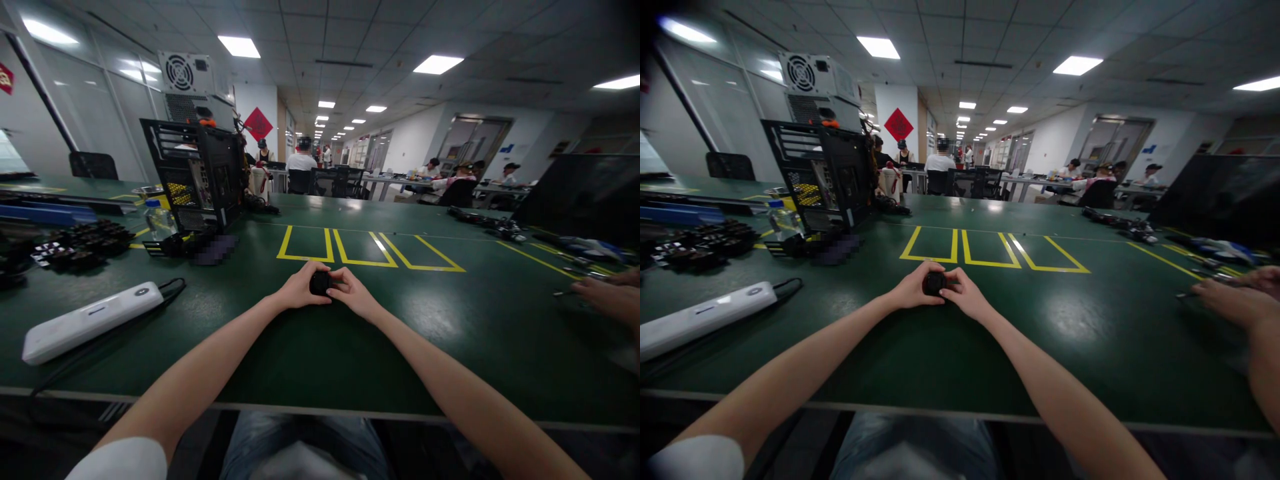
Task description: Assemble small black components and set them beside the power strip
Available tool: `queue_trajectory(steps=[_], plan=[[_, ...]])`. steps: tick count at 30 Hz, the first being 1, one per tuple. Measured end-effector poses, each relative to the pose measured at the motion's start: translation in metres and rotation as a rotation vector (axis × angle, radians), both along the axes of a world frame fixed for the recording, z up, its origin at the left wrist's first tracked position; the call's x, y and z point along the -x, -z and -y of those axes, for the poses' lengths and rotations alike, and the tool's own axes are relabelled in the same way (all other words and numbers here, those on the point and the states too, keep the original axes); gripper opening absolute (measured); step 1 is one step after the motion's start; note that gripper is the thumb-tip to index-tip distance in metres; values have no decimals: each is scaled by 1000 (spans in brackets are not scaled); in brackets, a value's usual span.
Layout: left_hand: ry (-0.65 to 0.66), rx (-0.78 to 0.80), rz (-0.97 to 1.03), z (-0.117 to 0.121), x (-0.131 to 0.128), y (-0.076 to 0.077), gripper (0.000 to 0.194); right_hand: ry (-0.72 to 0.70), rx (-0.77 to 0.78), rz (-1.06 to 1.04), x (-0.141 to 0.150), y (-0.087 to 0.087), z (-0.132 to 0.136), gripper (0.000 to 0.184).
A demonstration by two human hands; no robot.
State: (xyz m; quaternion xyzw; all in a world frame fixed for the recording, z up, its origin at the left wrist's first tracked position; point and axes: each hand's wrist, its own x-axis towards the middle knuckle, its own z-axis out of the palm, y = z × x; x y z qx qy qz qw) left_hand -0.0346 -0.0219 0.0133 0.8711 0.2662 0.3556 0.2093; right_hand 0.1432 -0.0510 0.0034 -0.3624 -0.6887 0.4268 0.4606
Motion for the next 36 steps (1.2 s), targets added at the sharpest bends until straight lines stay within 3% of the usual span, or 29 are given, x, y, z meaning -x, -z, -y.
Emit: queue_trajectory(steps=[8,12,16,24,31,36], plan=[[-18,-7,1,-3,-1,3,59,114,23,7,2,2,-4,27],[-6,-10,15,-4,-1,4,59,43,57,43,0,3,-6,30],[2,-7,18,-4,-1,5,58,-11,-37,-14,0,5,-3,29],[-10,1,12,-3,-2,5,59,76,-28,-7,1,7,-5,27],[-16,-35,-9,-1,-1,3,58,-27,3,-2,-1,6,-4,30],[-3,-59,3,-1,-1,2,58,37,-27,20,1,5,-2,23]])
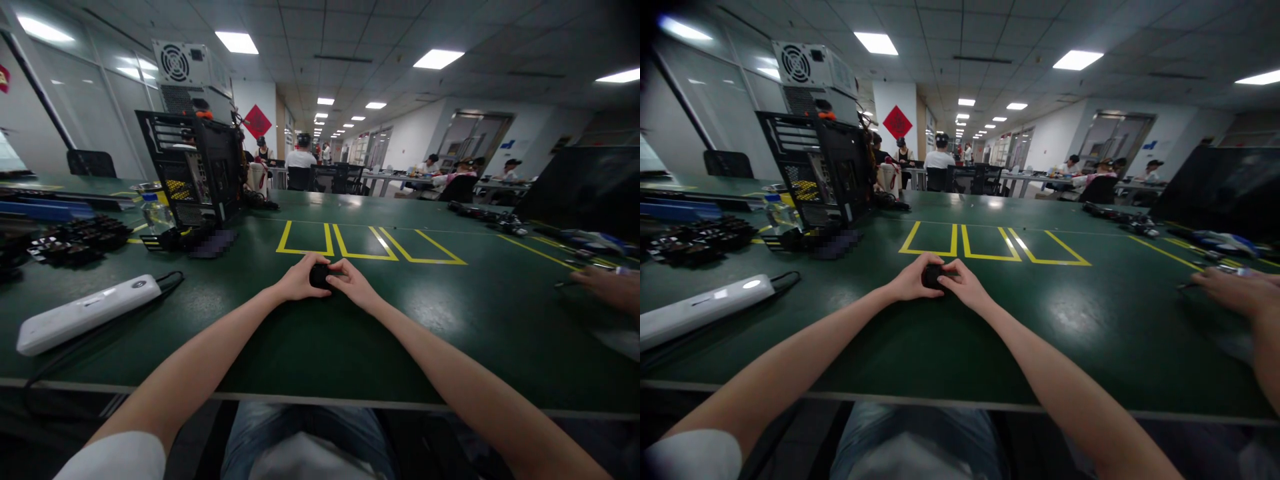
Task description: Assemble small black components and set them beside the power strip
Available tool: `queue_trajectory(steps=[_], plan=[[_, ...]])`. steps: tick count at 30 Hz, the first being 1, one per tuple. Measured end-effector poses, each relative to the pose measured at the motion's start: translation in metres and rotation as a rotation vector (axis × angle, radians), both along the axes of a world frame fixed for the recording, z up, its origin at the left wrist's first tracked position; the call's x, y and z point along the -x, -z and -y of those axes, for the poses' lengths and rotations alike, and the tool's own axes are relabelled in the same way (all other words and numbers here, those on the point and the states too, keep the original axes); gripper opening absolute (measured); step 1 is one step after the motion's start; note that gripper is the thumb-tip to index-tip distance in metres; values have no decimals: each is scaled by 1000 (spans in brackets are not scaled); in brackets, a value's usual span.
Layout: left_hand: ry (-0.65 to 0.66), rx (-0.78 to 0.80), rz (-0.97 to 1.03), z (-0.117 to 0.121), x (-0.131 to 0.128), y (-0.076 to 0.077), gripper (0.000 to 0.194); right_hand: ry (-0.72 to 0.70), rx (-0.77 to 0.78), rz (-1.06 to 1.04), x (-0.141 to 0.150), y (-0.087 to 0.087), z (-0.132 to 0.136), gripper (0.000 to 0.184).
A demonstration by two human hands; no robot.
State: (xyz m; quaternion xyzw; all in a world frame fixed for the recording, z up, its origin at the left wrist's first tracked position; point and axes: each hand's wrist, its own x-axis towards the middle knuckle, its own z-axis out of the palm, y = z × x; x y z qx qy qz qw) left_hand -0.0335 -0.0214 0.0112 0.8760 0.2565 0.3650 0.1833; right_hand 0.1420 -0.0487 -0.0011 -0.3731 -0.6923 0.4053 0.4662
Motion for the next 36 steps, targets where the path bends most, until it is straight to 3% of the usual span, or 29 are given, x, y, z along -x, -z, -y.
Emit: queue_trajectory(steps=[6,13,18,24,31,36], plan=[[-13,19,-13,0,5,1,57,16,53,-3,5,-4,1,28],[-4,50,-4,-1,6,2,58,-74,44,-27,2,0,1,32],[15,75,4,-1,6,2,59,-25,54,6,2,0,1,22],[16,86,9,-3,6,3,59,23,43,27,2,-1,-3,31],[29,83,-4,0,7,-1,59,-71,66,-5,3,-6,4,31],[58,85,46,-1,7,1,61,-6,25,1,7,-5,5,20]])
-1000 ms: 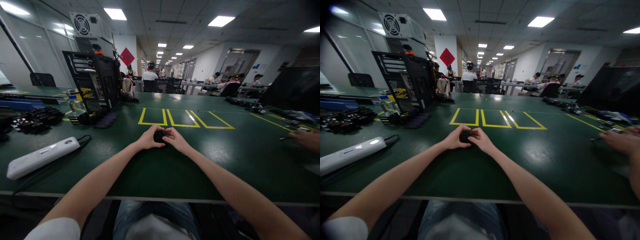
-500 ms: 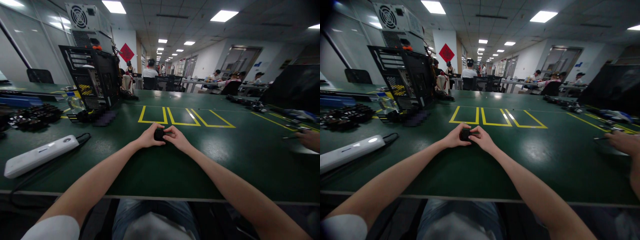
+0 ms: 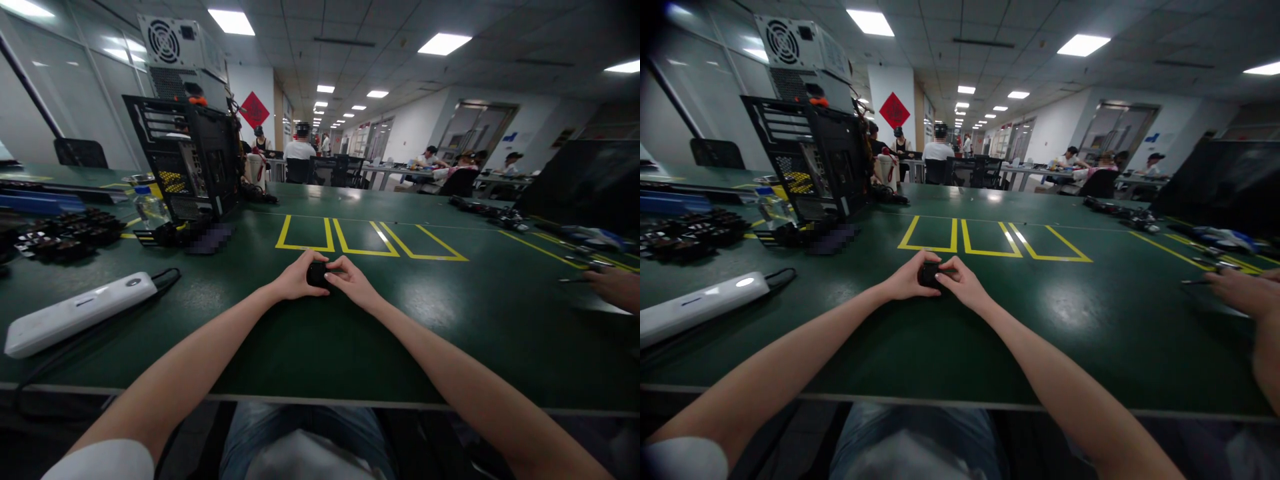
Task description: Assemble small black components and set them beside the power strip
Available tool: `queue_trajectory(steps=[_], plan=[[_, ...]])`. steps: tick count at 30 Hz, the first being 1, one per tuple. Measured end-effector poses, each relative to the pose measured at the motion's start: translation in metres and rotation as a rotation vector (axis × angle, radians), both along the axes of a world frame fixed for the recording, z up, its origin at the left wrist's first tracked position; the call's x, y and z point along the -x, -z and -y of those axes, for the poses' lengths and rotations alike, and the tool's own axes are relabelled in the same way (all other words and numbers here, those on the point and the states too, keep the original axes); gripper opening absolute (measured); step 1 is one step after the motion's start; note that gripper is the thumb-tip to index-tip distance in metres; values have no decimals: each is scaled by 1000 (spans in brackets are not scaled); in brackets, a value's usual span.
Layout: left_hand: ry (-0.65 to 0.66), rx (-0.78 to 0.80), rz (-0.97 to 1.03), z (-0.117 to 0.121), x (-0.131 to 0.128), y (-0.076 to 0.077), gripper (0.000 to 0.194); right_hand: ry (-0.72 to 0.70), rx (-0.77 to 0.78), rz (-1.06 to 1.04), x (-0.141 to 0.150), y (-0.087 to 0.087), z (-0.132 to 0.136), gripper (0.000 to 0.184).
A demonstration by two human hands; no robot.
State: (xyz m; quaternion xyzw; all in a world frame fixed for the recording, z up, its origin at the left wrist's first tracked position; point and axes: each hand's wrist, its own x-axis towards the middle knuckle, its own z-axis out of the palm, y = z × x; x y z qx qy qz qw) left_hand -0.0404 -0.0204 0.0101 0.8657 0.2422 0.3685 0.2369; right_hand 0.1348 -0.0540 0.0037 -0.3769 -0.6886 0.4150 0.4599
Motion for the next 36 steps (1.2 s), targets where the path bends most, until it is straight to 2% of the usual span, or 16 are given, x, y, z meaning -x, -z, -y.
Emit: queue_trajectory(steps=[7,15,20,26,30,36], plan=[[-7,-20,-28,0,1,0,60,42,33,53,-2,1,-5,27],[4,-6,-4,-1,1,1,61,-40,36,-20,-3,2,0,30],[-7,21,3,0,0,0,61,-16,86,-41,-1,4,-2,24],[1,48,2,1,1,-1,59,20,79,34,-2,2,-3,32],[0,22,14,0,0,1,59,-38,67,27,-3,2,-1,29],[-15,9,-8,0,0,0,61,0,23,-28,0,3,1,21]])
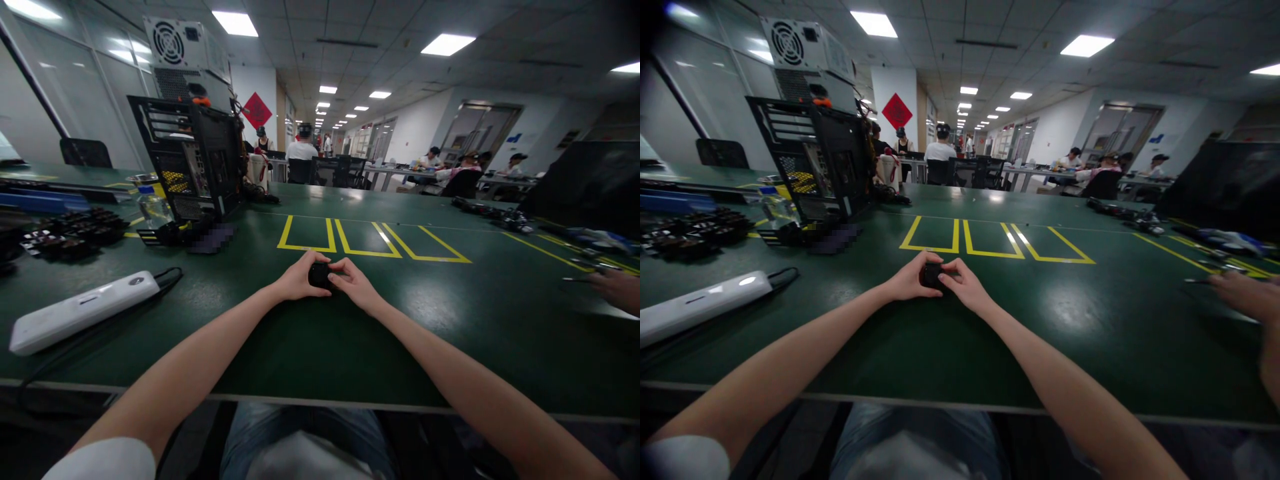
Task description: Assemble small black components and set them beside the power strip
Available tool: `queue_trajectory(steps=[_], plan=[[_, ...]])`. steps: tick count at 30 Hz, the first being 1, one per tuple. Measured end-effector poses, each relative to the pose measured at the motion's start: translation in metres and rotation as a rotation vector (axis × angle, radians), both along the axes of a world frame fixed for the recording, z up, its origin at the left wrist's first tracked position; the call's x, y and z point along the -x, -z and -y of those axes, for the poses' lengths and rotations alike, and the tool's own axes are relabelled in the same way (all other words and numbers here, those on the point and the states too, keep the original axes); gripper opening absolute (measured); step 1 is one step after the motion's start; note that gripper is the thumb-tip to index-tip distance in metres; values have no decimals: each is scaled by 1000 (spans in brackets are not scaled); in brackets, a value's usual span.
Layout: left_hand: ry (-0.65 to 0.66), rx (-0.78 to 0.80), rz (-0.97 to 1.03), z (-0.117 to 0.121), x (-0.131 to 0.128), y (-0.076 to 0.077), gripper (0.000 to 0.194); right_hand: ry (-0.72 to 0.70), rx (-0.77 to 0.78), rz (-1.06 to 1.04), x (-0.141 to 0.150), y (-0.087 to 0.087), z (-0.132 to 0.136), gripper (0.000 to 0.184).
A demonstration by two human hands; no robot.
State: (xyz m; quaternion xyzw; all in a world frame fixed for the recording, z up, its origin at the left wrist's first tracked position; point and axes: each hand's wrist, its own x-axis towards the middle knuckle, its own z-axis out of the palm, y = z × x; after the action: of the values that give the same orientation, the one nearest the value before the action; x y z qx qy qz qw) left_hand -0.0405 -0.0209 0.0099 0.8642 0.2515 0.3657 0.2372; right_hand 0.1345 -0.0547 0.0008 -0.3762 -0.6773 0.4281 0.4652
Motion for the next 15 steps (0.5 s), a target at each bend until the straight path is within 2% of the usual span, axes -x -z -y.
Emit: queue_trajectory(steps=[7,15], plan=[[-2,23,1,0,0,0,61,50,27,44,-3,-1,-2,29],[11,24,8,0,1,-1,60,-15,36,3,-3,1,0,30]])
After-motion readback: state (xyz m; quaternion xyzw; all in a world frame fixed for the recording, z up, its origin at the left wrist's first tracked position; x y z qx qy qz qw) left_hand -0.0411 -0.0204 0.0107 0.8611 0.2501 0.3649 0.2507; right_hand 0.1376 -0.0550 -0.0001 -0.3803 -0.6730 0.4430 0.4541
